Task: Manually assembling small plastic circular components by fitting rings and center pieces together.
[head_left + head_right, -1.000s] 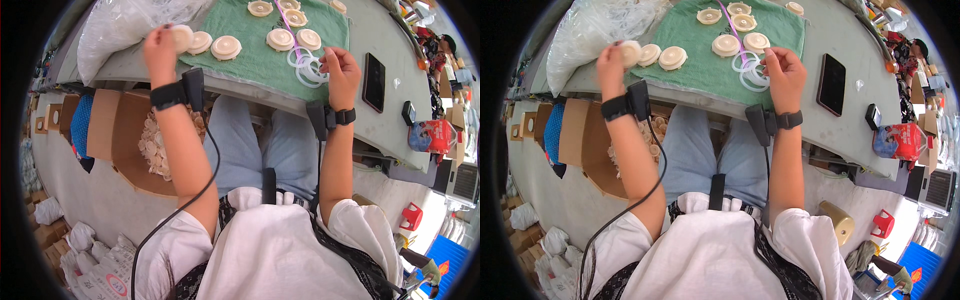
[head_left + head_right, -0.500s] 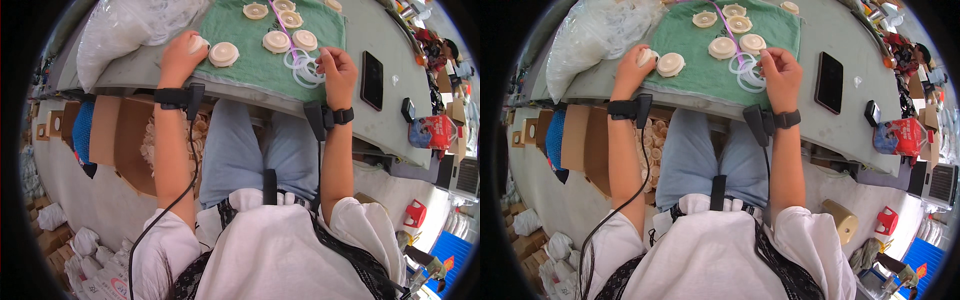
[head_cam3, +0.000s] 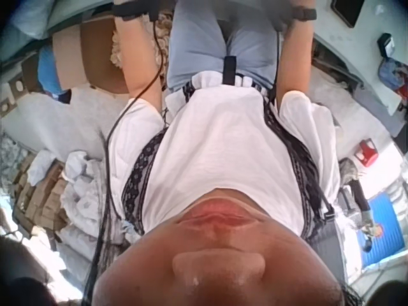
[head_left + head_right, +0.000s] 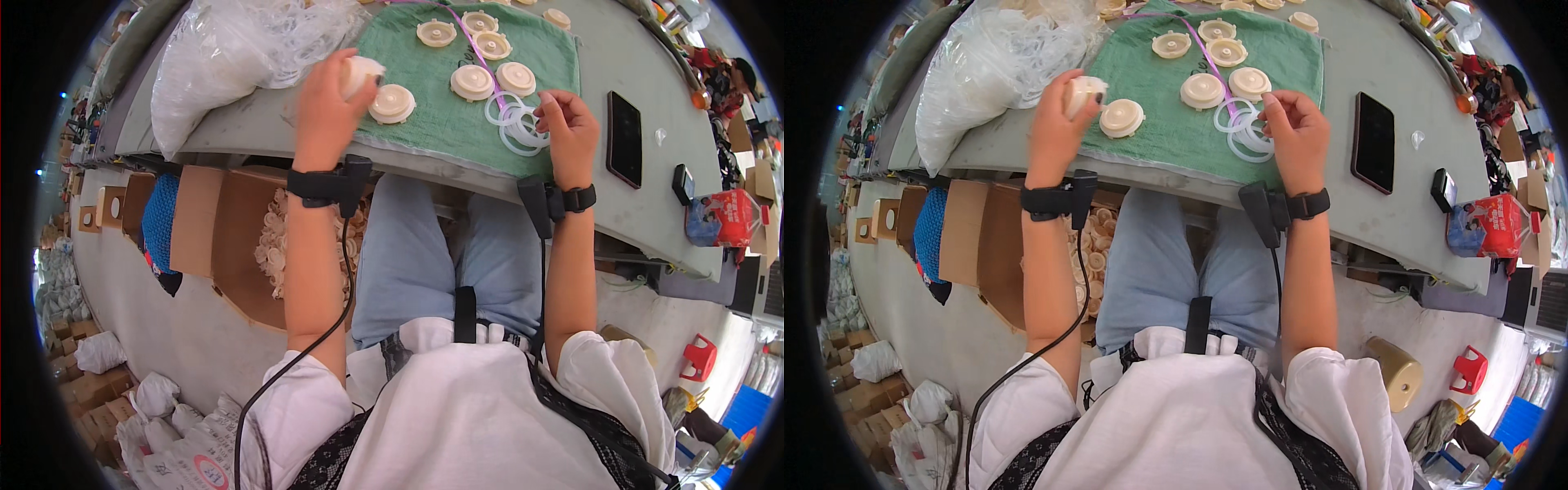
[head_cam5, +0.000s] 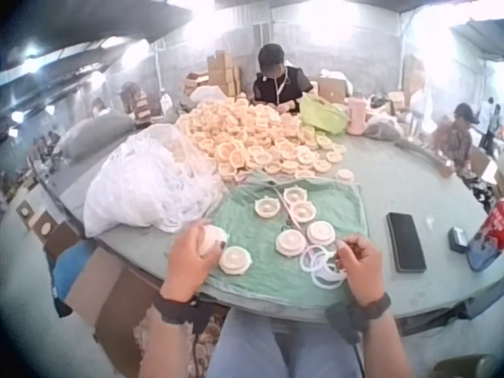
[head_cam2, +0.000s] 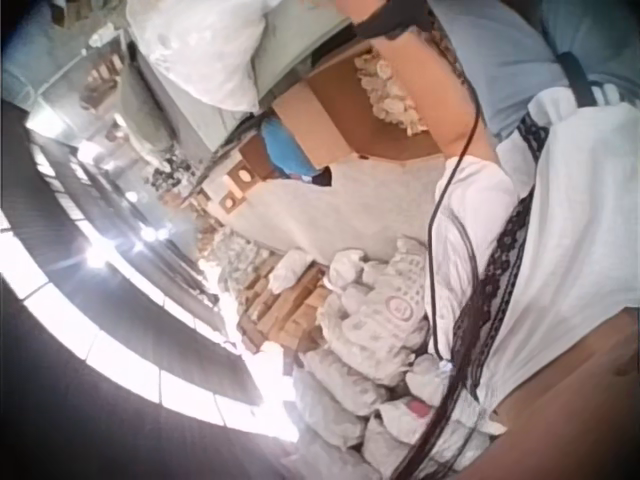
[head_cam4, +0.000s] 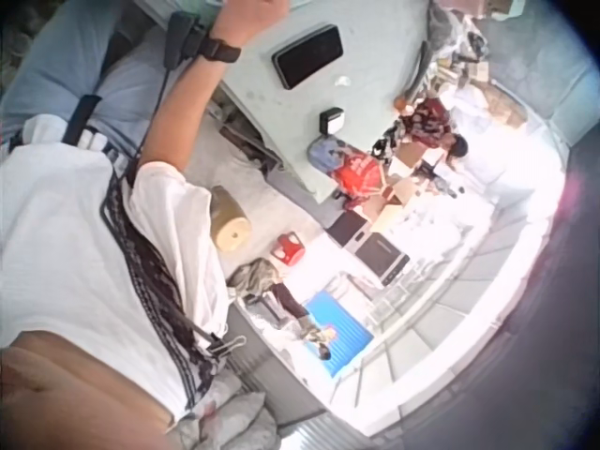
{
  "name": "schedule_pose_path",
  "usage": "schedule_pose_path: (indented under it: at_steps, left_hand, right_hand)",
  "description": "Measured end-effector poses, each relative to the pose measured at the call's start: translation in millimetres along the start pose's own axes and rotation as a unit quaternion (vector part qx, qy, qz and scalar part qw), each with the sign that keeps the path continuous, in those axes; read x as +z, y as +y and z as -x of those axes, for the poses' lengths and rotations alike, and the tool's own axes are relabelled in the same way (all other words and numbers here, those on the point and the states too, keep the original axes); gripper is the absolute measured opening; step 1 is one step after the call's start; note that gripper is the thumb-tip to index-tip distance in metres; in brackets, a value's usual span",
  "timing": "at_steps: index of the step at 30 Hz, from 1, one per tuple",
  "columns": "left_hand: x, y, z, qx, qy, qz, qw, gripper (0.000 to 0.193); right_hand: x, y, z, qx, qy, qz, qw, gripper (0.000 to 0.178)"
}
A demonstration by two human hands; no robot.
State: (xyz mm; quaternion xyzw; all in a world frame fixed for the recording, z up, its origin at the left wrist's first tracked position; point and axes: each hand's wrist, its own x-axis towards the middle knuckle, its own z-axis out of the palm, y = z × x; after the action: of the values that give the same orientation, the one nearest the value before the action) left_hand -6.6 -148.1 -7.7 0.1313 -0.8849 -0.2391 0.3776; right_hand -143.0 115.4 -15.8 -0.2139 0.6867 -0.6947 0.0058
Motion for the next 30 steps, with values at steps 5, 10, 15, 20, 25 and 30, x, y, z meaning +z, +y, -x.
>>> schedule_pose_path:
  at_steps: [5,10,15,20,25,30]
  left_hand:
    - [19,14,12,-0.007,-0.156,-0.005,0.988,0.049]
    - [23,5,17,-0.010,-0.114,0.013,0.993,0.058]
    - [30,11,23,-0.028,-0.080,0.017,0.996,0.059]
    - [28,12,25,-0.038,-0.068,0.015,0.997,0.059]
    - [-3,23,40,-0.116,0.082,0.157,0.977,0.059]
    - [-77,7,97,-0.177,0.162,0.168,0.956,0.063]
  right_hand:
    - [2,0,1,-0.002,0.003,-0.008,1.000,0.015]
    - [4,-4,2,0.000,0.003,-0.015,1.000,0.015]
    - [-1,-2,1,-0.002,0.007,-0.013,1.000,0.015]
    - [1,-3,0,-0.007,0.004,-0.013,1.000,0.015]
    - [-4,6,-8,-0.023,0.071,0.024,0.997,0.018]
    - [-5,4,-28,-0.117,0.037,0.204,0.971,0.031]
